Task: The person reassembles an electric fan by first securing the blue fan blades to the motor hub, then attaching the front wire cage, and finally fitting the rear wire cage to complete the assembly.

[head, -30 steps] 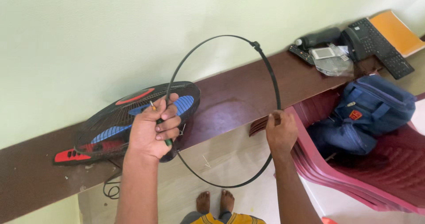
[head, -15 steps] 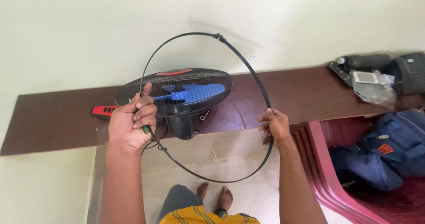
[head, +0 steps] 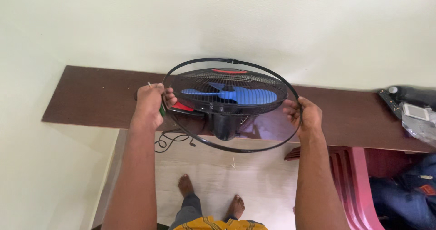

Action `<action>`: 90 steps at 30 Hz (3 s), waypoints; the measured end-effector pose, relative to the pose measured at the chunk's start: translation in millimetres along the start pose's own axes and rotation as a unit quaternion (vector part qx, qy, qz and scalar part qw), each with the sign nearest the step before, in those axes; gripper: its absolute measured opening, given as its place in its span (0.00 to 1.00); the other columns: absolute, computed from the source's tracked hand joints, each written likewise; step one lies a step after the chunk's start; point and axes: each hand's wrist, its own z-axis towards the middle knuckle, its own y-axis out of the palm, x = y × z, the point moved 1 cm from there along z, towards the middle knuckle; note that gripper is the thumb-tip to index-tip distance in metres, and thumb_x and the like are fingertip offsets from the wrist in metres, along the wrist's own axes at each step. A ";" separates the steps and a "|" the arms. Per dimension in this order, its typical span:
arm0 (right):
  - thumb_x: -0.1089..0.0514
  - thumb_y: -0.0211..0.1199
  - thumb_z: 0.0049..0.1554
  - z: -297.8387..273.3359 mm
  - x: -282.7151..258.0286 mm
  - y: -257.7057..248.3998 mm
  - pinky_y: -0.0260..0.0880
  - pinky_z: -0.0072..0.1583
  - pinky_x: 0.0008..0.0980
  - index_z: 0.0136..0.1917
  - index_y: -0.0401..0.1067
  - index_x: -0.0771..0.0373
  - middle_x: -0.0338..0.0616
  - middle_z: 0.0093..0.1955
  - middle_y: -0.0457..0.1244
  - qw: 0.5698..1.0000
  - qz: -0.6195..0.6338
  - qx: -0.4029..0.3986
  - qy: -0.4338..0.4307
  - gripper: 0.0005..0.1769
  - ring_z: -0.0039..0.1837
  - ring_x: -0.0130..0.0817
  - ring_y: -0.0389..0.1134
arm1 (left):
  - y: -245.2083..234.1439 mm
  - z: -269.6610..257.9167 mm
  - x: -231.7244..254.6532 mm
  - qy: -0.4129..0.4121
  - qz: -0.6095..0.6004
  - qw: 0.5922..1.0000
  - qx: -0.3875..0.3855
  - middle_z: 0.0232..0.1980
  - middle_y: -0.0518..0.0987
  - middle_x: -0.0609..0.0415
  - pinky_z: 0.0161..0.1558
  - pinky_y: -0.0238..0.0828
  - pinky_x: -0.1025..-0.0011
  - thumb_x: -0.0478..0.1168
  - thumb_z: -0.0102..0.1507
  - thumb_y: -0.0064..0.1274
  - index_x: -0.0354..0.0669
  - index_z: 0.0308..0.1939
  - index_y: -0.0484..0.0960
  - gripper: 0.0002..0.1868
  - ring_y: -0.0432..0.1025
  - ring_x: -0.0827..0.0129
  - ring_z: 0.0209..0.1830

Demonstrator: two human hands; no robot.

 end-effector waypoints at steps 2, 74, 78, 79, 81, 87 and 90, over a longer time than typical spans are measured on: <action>0.58 0.52 0.64 6.0 0.2 7.5 0.63 0.34 0.31 0.54 0.68 0.67 0.47 0.37 0.66 0.998 0.015 0.056 -0.002 0.11 0.33 0.33 0.65 | -0.2 14.7 4.4 0.014 0.073 0.997 -0.020 0.33 0.79 0.47 0.24 0.70 0.71 0.36 0.70 0.41 0.33 0.38 0.74 0.10 0.69 0.71 0.23; 0.59 0.42 0.68 69.2 20.8 39.9 0.78 0.47 0.38 0.60 0.65 0.78 0.54 0.50 0.66 0.991 0.019 0.077 0.109 0.19 0.44 0.38 0.71 | -36.2 165.1 -88.0 -0.055 0.253 0.960 0.104 0.40 0.80 0.39 0.31 0.68 0.57 0.35 0.61 0.46 0.18 0.43 0.77 0.17 0.74 0.62 0.32; 0.61 0.43 0.66 77.9 28.2 31.7 0.78 0.45 0.40 0.59 0.65 0.79 0.55 0.48 0.66 0.989 0.049 0.069 0.119 0.18 0.43 0.40 0.71 | -34.9 165.1 -83.5 -0.073 0.285 0.951 0.097 0.40 0.79 0.41 0.29 0.66 0.59 0.38 0.63 0.45 0.20 0.45 0.76 0.18 0.73 0.64 0.32; 0.61 0.44 0.66 80.6 30.2 28.8 0.78 0.45 0.40 0.59 0.65 0.79 0.56 0.48 0.66 0.989 0.051 0.071 0.117 0.18 0.43 0.41 0.71 | -33.0 163.9 -81.7 -0.077 0.295 0.947 0.097 0.39 0.79 0.42 0.28 0.64 0.58 0.38 0.62 0.45 0.20 0.44 0.77 0.18 0.72 0.64 0.31; 0.62 0.45 0.65 86.3 33.4 25.2 0.78 0.45 0.39 0.58 0.65 0.80 0.56 0.48 0.67 0.989 0.056 0.073 0.114 0.18 0.43 0.41 0.72 | -29.6 160.3 -76.1 -0.086 0.315 0.940 0.100 0.36 0.78 0.42 0.26 0.60 0.57 0.37 0.62 0.44 0.19 0.42 0.78 0.18 0.70 0.64 0.29; 0.62 0.45 0.66 82.1 33.3 24.1 0.79 0.46 0.39 0.60 0.64 0.83 0.58 0.49 0.67 0.987 0.071 0.088 0.116 0.19 0.45 0.42 0.71 | -18.9 146.6 -58.9 -0.109 0.328 0.934 0.091 0.30 0.78 0.41 0.22 0.62 0.57 0.37 0.60 0.44 0.21 0.36 0.79 0.16 0.72 0.58 0.22; 0.62 0.44 0.65 75.6 30.8 26.6 0.80 0.46 0.38 0.62 0.64 0.79 0.56 0.51 0.66 0.985 0.086 0.095 0.114 0.18 0.45 0.40 0.72 | -18.5 143.0 -56.2 -0.110 0.356 0.923 0.097 0.30 0.78 0.40 0.22 0.62 0.58 0.37 0.60 0.44 0.21 0.34 0.80 0.16 0.71 0.57 0.21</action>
